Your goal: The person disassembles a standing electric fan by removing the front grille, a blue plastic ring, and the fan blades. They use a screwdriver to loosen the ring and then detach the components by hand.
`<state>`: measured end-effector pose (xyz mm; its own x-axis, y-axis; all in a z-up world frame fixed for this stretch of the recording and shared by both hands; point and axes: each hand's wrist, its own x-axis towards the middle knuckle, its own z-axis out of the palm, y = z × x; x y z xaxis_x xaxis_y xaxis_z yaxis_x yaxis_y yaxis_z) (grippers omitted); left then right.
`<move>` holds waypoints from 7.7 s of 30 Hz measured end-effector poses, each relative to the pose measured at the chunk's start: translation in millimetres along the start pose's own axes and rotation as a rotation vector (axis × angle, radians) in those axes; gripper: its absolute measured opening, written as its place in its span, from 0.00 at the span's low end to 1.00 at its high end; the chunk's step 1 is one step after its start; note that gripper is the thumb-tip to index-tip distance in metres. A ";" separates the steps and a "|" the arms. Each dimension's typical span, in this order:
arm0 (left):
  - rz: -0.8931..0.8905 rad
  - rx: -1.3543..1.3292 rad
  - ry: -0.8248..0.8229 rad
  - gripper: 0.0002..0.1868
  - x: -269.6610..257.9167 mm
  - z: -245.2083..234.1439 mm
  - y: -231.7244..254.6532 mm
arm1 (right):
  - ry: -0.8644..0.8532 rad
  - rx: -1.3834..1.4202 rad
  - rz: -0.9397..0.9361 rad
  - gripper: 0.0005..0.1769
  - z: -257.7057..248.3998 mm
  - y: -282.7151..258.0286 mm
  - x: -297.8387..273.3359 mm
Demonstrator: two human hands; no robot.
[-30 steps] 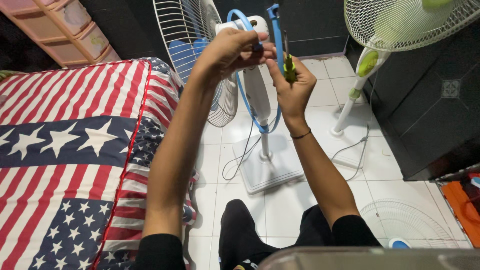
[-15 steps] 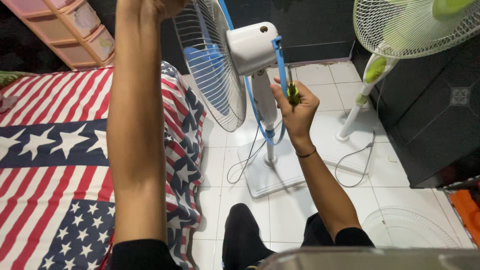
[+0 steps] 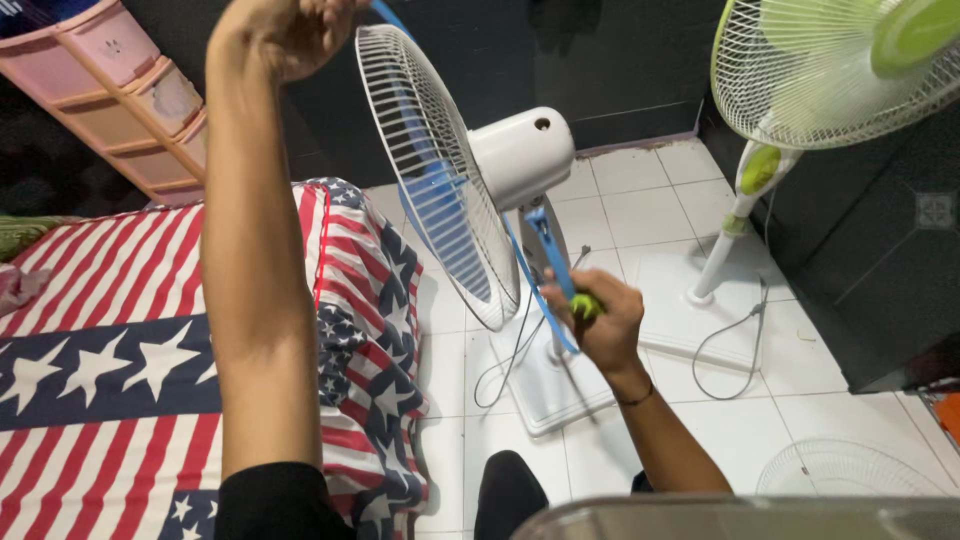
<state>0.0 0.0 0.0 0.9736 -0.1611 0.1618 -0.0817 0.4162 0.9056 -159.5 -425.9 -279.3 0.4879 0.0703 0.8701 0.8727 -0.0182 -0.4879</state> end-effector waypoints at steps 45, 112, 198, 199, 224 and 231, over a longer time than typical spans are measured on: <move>-0.265 -0.063 0.273 0.23 -328.8 38.4 -447.0 | -0.105 -0.450 0.261 0.15 -168.9 -5.7 -213.2; 0.057 -0.381 0.045 0.22 -390.5 196.9 -802.4 | -0.980 -1.037 0.667 0.30 -244.5 96.3 -530.1; -0.051 -0.724 0.105 0.26 -415.0 210.7 -781.7 | 0.253 -0.240 0.715 0.16 -128.4 -47.6 -542.8; -0.059 -0.727 0.083 0.26 -414.5 208.7 -780.9 | 0.266 -0.232 0.750 0.16 -131.7 -40.6 -546.7; -0.679 0.093 0.076 0.27 -422.2 72.9 -882.9 | -0.268 -0.670 1.294 0.14 -53.2 65.8 -592.5; -0.762 0.215 0.123 0.30 -427.4 45.6 -937.5 | -0.363 -0.649 1.151 0.09 -58.6 28.3 -533.4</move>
<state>-349.2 -362.1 -900.3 0.7936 -0.2262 -0.5648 0.5881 0.0474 0.8074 -394.0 -522.3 -753.1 0.9920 -0.0486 -0.1165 -0.1173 -0.6961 -0.7083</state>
